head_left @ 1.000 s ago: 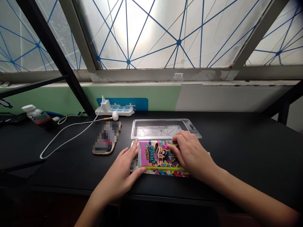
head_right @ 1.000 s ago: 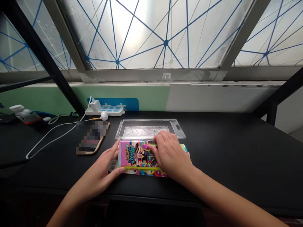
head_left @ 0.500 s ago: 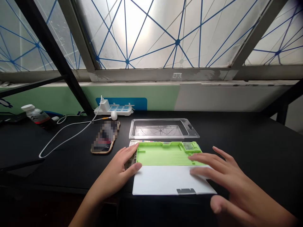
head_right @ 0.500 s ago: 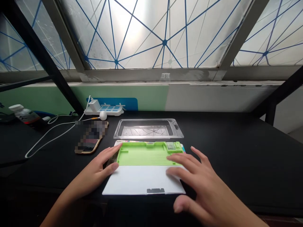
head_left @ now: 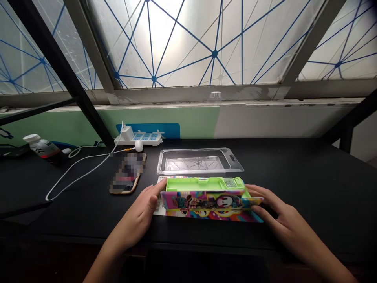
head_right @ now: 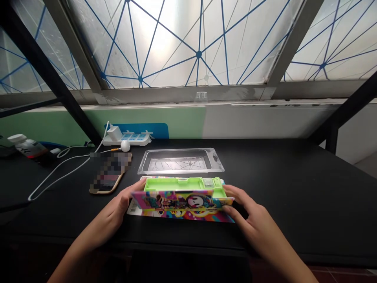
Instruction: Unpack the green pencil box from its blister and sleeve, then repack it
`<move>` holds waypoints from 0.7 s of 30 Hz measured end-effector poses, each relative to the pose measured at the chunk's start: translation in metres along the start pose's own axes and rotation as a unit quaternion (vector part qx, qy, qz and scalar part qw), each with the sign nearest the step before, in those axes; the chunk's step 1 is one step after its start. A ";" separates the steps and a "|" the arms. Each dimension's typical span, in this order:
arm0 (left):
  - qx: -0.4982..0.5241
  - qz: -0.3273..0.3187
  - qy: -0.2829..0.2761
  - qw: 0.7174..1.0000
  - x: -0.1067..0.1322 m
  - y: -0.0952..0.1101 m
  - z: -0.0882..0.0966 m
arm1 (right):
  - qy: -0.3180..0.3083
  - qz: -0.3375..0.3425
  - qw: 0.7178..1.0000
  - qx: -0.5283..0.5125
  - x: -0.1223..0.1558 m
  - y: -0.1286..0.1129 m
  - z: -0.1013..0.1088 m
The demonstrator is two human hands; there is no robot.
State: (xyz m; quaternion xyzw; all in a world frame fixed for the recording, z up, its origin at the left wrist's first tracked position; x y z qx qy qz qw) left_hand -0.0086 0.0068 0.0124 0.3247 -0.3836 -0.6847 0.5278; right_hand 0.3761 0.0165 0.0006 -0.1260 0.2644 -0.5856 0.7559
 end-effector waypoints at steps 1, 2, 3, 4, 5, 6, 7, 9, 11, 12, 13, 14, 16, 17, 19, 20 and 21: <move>0.008 -0.007 0.001 1.000 0.000 0.000 0.000 | 0.000 -0.006 1.000 -0.014 -0.001 -0.002 0.000; 0.014 -0.014 0.002 1.000 0.000 0.000 0.000 | -0.001 -0.008 1.000 -0.021 -0.001 -0.003 0.000; 0.017 -0.020 0.004 1.000 -0.001 0.000 0.000 | -0.001 -0.007 1.000 -0.020 -0.001 -0.003 -0.001; 0.017 -0.025 0.006 1.000 -0.001 0.001 0.000 | 0.002 -0.002 1.000 -0.010 0.000 -0.003 -0.003; 0.014 -0.029 0.007 0.999 -0.002 0.001 -0.001 | 0.010 0.006 1.000 0.004 0.002 -0.002 -0.005; 0.008 -0.031 0.008 0.999 -0.002 0.001 -0.001 | 0.021 0.016 0.999 0.020 0.004 -0.001 -0.006; -0.002 -0.032 0.008 0.999 -0.003 0.001 -0.002 | 0.034 0.027 0.999 0.033 0.006 0.000 -0.008; -0.027 -0.040 0.018 0.999 -0.002 0.001 -0.003 | 0.056 0.054 0.996 0.049 0.011 -0.001 -0.010; -0.070 -0.085 0.053 0.992 -0.001 0.003 -0.003 | 0.072 0.086 0.992 0.056 0.014 -0.006 -0.009; -0.096 -0.126 0.080 0.984 -0.001 0.006 -0.002 | 0.082 0.098 0.990 0.056 0.015 -0.009 -0.006; -0.116 -0.172 0.109 0.972 -0.001 0.009 -0.002 | 0.092 0.107 0.989 0.054 0.014 -0.013 -0.003; -0.125 -0.212 0.135 0.960 -0.003 0.014 -0.001 | 0.105 0.112 0.987 0.050 0.011 -0.017 0.001; -0.112 -0.252 0.170 0.946 -0.012 0.023 0.003 | 0.133 0.107 0.984 0.040 -0.002 -0.025 0.013; -0.095 -0.243 0.174 0.950 -0.022 0.027 0.006 | 0.144 0.102 0.984 0.035 -0.012 -0.028 0.019; -0.108 -0.232 0.188 0.948 -0.045 0.039 0.013 | 0.152 0.083 0.985 0.025 -0.041 -0.032 0.028; -0.124 -0.224 0.192 0.947 -0.058 0.045 0.016 | 0.145 0.075 0.986 0.019 -0.057 -0.033 0.031; -0.132 -0.215 0.204 0.946 -0.072 0.049 0.020 | 0.136 0.069 0.988 0.016 -0.074 -0.033 0.032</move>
Point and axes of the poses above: each hand's wrist, its own x-axis away from the middle knuckle, its own z-axis out of the back of the hand, y = z × x, the point moved 3 cm from there along -x, towards the middle knuckle, and after that the axes turned 9 degrees about x, right-handed, at the moved point
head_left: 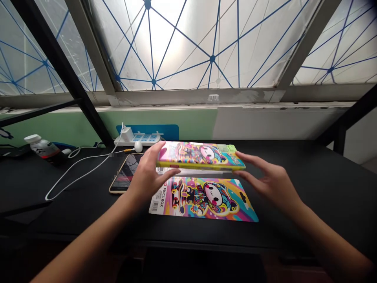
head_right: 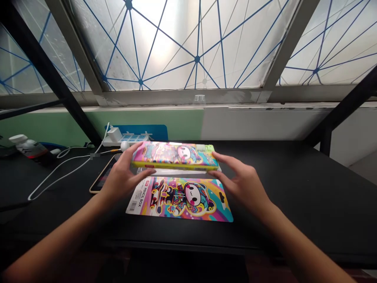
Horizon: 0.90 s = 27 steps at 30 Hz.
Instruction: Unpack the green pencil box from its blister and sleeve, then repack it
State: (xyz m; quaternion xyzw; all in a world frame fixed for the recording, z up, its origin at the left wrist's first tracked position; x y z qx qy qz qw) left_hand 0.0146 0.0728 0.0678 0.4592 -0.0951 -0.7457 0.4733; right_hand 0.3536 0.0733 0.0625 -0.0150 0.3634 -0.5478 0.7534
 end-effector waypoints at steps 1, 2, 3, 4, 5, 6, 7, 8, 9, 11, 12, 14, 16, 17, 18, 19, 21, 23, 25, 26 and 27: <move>-0.006 0.016 0.008 1.000 -0.013 -0.003 -0.002 | -0.005 -0.005 1.000 -0.005 -0.015 0.002 -0.004; -0.009 0.031 0.010 0.999 -0.024 -0.008 -0.005 | -0.009 -0.004 1.000 -0.015 -0.027 0.005 -0.010; -0.015 0.034 0.005 0.999 -0.031 -0.012 -0.008 | -0.012 -0.003 1.000 -0.023 -0.037 0.007 -0.016; -0.027 0.031 -0.001 0.999 -0.036 -0.018 -0.011 | -0.015 -0.001 0.999 -0.029 -0.043 0.010 -0.022; -0.042 0.024 -0.009 0.999 -0.038 -0.023 -0.014 | -0.020 0.002 0.999 -0.033 -0.046 0.012 -0.028; -0.062 0.017 -0.017 0.998 -0.037 -0.029 -0.016 | -0.029 0.002 0.999 -0.031 -0.046 0.015 -0.035; -0.082 0.015 -0.037 0.996 -0.034 -0.034 -0.019 | -0.042 0.004 0.999 -0.028 -0.043 0.018 -0.041; -0.098 0.018 -0.068 0.993 -0.030 -0.039 -0.021 | -0.057 0.005 0.998 -0.024 -0.040 0.020 -0.046; -0.112 0.023 -0.094 0.989 -0.026 -0.043 -0.023 | -0.071 0.006 0.997 -0.021 -0.035 0.023 -0.050; -0.130 0.026 -0.125 0.983 -0.020 -0.047 -0.023 | -0.088 0.008 0.996 -0.020 -0.028 0.027 -0.055; -0.138 0.029 -0.134 0.981 -0.018 -0.047 -0.022 | -0.090 0.009 0.996 -0.020 -0.025 0.028 -0.056; -0.157 0.038 -0.152 0.975 -0.017 -0.045 -0.020 | -0.086 0.020 0.996 -0.015 -0.023 0.030 -0.056; -0.178 0.050 -0.176 0.967 -0.018 -0.042 -0.019 | -0.082 0.051 0.995 0.001 -0.024 0.029 -0.057; -0.187 0.055 -0.188 0.963 -0.017 -0.041 -0.020 | -0.078 0.069 0.994 0.012 -0.025 0.028 -0.057; -0.194 0.060 -0.202 0.958 -0.017 -0.040 -0.020 | -0.071 0.088 0.993 0.025 -0.025 0.026 -0.057; -0.202 0.066 -0.218 0.953 -0.015 -0.040 -0.022 | -0.059 0.105 0.992 0.037 -0.025 0.024 -0.057; -0.215 0.074 -0.252 0.941 -0.011 -0.041 -0.027 | -0.026 0.140 0.988 0.060 -0.023 0.016 -0.055; -0.229 0.073 -0.276 0.931 -0.006 -0.041 -0.032 | 0.008 0.181 0.981 0.067 -0.018 0.004 -0.052; -0.243 0.060 -0.274 0.928 -0.006 -0.038 -0.038 | 0.019 0.232 0.971 0.051 -0.011 -0.011 -0.050; -0.248 0.052 -0.267 0.930 -0.007 -0.036 -0.040 | 0.011 0.260 0.965 0.036 -0.006 -0.019 -0.050; -0.249 0.045 -0.259 0.932 -0.009 -0.032 -0.042 | -0.007 0.286 0.958 0.020 -0.001 -0.027 -0.052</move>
Point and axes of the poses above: each hand's wrist, its own x-axis away from the middle knuckle, its own z-axis out of the back of the hand, y = z × x, the point moved 3 cm from there along -x, towards the middle knuckle, and after that the axes turned 9 degrees about x, right-handed, at the moved point
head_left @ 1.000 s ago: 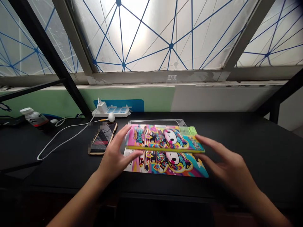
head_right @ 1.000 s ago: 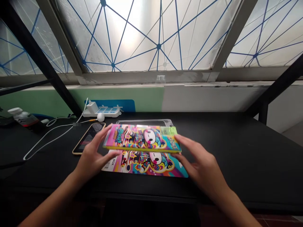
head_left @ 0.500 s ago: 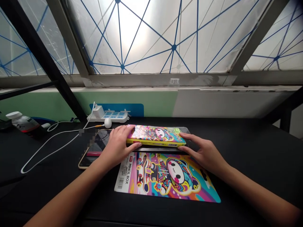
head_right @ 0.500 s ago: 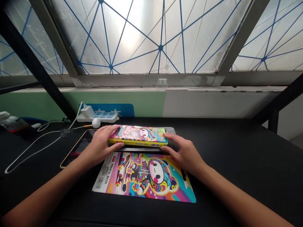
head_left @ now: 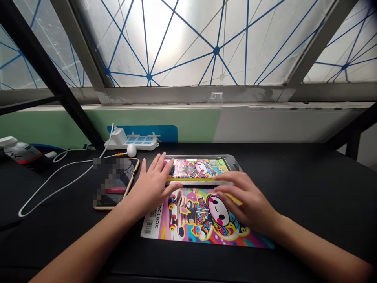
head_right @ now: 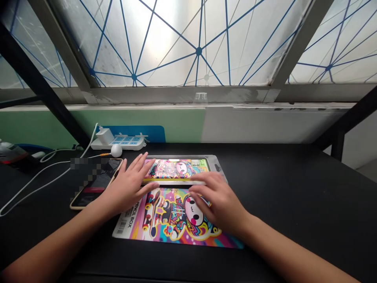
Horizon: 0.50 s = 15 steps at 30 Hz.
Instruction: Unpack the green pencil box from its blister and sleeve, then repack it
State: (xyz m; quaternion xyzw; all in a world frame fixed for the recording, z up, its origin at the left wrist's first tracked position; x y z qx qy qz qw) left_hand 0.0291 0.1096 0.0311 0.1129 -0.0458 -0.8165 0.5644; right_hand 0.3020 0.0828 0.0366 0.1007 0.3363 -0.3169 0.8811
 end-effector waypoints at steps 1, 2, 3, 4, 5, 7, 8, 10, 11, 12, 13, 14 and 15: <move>0.003 -0.006 0.009 1.000 -0.003 0.005 0.002 | -0.023 0.023 0.999 -0.019 0.000 -0.010 -0.003; 0.011 -0.014 0.013 1.000 -0.005 0.010 0.004 | -0.059 0.037 0.997 -0.034 -0.001 -0.019 -0.007; 0.021 -0.024 0.013 0.999 -0.008 0.015 0.006 | -0.102 0.042 0.993 -0.043 -0.001 -0.027 -0.011; 0.030 -0.032 0.009 0.999 -0.012 0.021 0.007 | -0.151 0.037 0.987 -0.045 -0.002 -0.034 -0.017; 0.035 -0.038 0.001 0.999 -0.015 0.025 0.008 | -0.201 0.026 0.978 -0.041 -0.003 -0.040 -0.022; 0.039 -0.044 -0.022 0.998 -0.022 0.031 0.006 | -0.289 -0.001 0.957 -0.032 -0.005 -0.049 -0.032; 0.038 -0.043 -0.033 0.998 -0.026 0.033 0.003 | -0.322 -0.012 0.946 -0.033 -0.006 -0.052 -0.035; 0.030 -0.039 -0.042 0.998 -0.032 0.034 -0.003 | -0.356 -0.032 0.933 -0.039 -0.008 -0.055 -0.039; 0.022 -0.037 -0.039 0.998 -0.034 0.033 -0.005 | -0.357 -0.044 0.932 -0.040 -0.010 -0.056 -0.040; 0.016 -0.037 -0.032 0.999 -0.036 0.032 -0.007 | -0.347 -0.058 0.935 -0.038 -0.010 -0.055 -0.040; 0.012 -0.039 -0.024 0.999 -0.037 0.031 -0.009 | -0.329 -0.074 0.941 -0.029 -0.011 -0.053 -0.040; 0.011 -0.041 -0.016 0.999 -0.038 0.030 -0.010 | -0.305 -0.088 0.948 -0.018 -0.011 -0.051 -0.039; 0.013 -0.043 -0.012 0.999 -0.038 0.028 -0.011 | -0.281 -0.098 0.955 -0.003 -0.011 -0.048 -0.038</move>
Point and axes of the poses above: each hand's wrist, its own x-axis away from the middle knuckle, its own z-axis out of the back of the hand, y = z × x, the point moved 3 cm from there along -x, towards the middle knuckle, and after that the axes turned 9 degrees about x, right-handed, at the moved point
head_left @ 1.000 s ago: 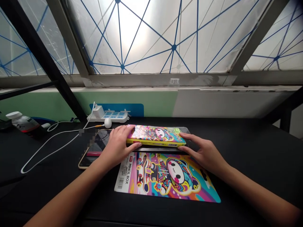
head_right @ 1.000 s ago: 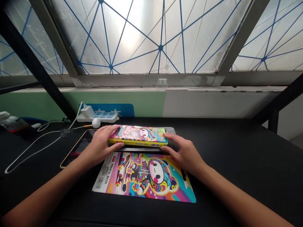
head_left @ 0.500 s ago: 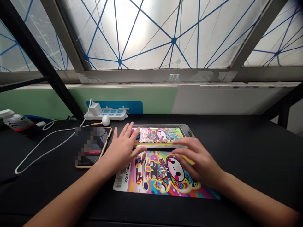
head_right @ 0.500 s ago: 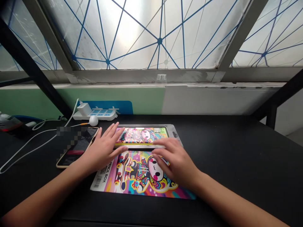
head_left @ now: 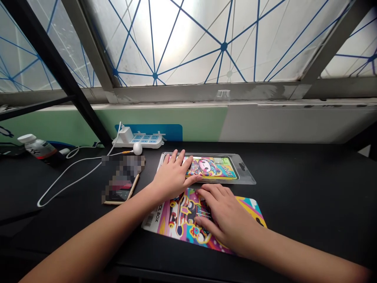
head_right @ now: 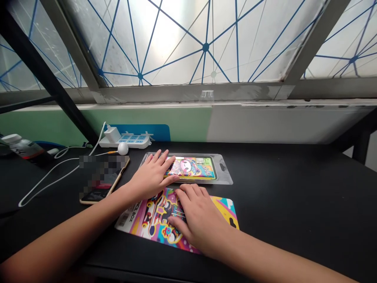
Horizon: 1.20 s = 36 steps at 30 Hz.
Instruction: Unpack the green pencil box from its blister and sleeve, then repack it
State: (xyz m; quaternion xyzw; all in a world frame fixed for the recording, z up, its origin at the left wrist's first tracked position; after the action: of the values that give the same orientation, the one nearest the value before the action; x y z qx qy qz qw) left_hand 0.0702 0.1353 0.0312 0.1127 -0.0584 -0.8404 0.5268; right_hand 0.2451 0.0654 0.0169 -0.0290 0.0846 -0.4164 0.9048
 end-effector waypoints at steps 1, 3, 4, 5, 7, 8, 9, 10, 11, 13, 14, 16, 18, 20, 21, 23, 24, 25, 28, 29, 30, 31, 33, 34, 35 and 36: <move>0.005 0.000 0.003 1.000 0.000 -0.002 0.000 | 0.023 -0.009 1.000 0.011 0.000 0.002 0.001; 0.014 0.003 0.006 1.000 0.001 -0.006 0.000 | 0.053 -0.019 0.998 0.032 0.001 0.006 0.002; 0.017 0.006 0.007 1.000 0.002 -0.008 0.000 | 0.061 -0.023 0.997 0.040 0.001 0.008 0.002; 0.020 0.009 0.007 1.000 0.002 -0.011 0.001 | 0.066 -0.026 0.997 0.043 0.002 0.009 0.002; 0.026 0.015 0.004 1.000 0.003 -0.016 0.003 | 0.068 -0.032 0.997 0.032 0.003 0.011 0.003; 0.029 0.018 0.001 0.999 0.003 -0.019 0.004 | 0.068 -0.035 0.997 0.019 0.004 0.011 0.003; 0.034 0.022 -0.004 0.999 0.003 -0.022 0.006 | 0.068 -0.038 0.997 0.001 0.005 0.010 0.004; 0.042 0.026 -0.010 0.999 0.003 -0.024 0.008 | 0.065 -0.041 0.997 -0.018 0.006 0.010 0.005; 0.050 0.029 -0.017 0.998 0.004 -0.026 0.009 | 0.061 -0.045 0.996 -0.037 0.007 0.009 0.006; 0.070 0.034 -0.034 0.996 0.005 -0.028 0.012 | 0.050 -0.060 0.995 -0.063 0.010 0.011 0.010; 0.080 0.036 -0.040 0.995 0.005 -0.028 0.014 | 0.044 -0.069 0.994 -0.069 0.010 0.015 0.014; 0.089 0.043 -0.044 0.994 0.006 -0.027 0.016 | 0.032 -0.085 0.993 -0.070 0.011 0.032 0.024; 0.089 0.051 -0.042 0.994 0.008 -0.025 0.017 | 0.012 -0.103 0.992 -0.066 0.010 0.064 0.038; 0.084 0.053 -0.042 0.994 0.008 -0.023 0.017 | -0.033 -0.148 0.985 -0.079 0.011 0.109 0.049; 0.082 0.050 -0.043 0.994 0.009 -0.023 0.017 | -0.067 -0.179 0.978 -0.087 0.013 0.134 0.052; 0.078 0.041 -0.044 0.995 0.009 -0.023 0.017 | -0.128 -0.234 0.959 -0.093 0.017 0.178 0.055; 0.076 0.036 -0.044 0.995 0.009 -0.023 0.017 | -0.133 -0.242 0.957 -0.086 0.018 0.194 0.056; 0.074 0.031 -0.044 0.996 0.009 -0.023 0.017 | -0.127 -0.244 0.958 -0.081 0.019 0.205 0.056; 0.068 0.020 -0.042 0.997 0.010 -0.023 0.017 | -0.069 -0.245 0.964 -0.078 0.014 0.208 0.052; 0.069 0.018 -0.042 0.997 0.011 -0.023 0.017 | -0.042 -0.244 0.965 -0.084 0.011 0.201 0.049; 0.070 0.015 -0.042 0.997 0.012 -0.022 0.018 | -0.020 -0.240 0.966 -0.093 0.007 0.192 0.047; 0.071 0.012 -0.044 0.996 0.013 -0.020 0.018 | -0.005 -0.233 0.967 -0.104 0.004 0.182 0.044; 0.072 0.009 -0.051 0.996 0.014 -0.018 0.018 | -0.006 -0.213 0.969 -0.127 -0.002 0.166 0.039; 0.071 0.008 -0.055 0.996 0.014 -0.016 0.018 | -0.020 -0.204 0.969 -0.137 -0.004 0.160 0.037; 0.069 0.008 -0.058 0.996 0.015 -0.016 0.018 | -0.035 -0.197 0.969 -0.146 -0.004 0.158 0.035; 0.069 0.007 -0.060 0.996 0.015 -0.015 0.018 | -0.049 -0.193 0.968 -0.155 -0.004 0.157 0.035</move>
State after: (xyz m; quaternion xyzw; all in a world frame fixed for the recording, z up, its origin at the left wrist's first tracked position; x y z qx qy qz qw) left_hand 0.0464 0.1285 0.0432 0.0973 -0.1486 -0.8360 0.5192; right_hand 0.3667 0.1700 0.0328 -0.2051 0.0963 -0.5629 0.7948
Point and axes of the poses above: each hand's wrist, its own x-axis away from the middle knuckle, its own z-axis out of the back of the hand, y = z × x, the point moved 3 cm from there along -x, towards the middle knuckle, and after that the axes turned 9 degrees about x, right-handed, at the moved point
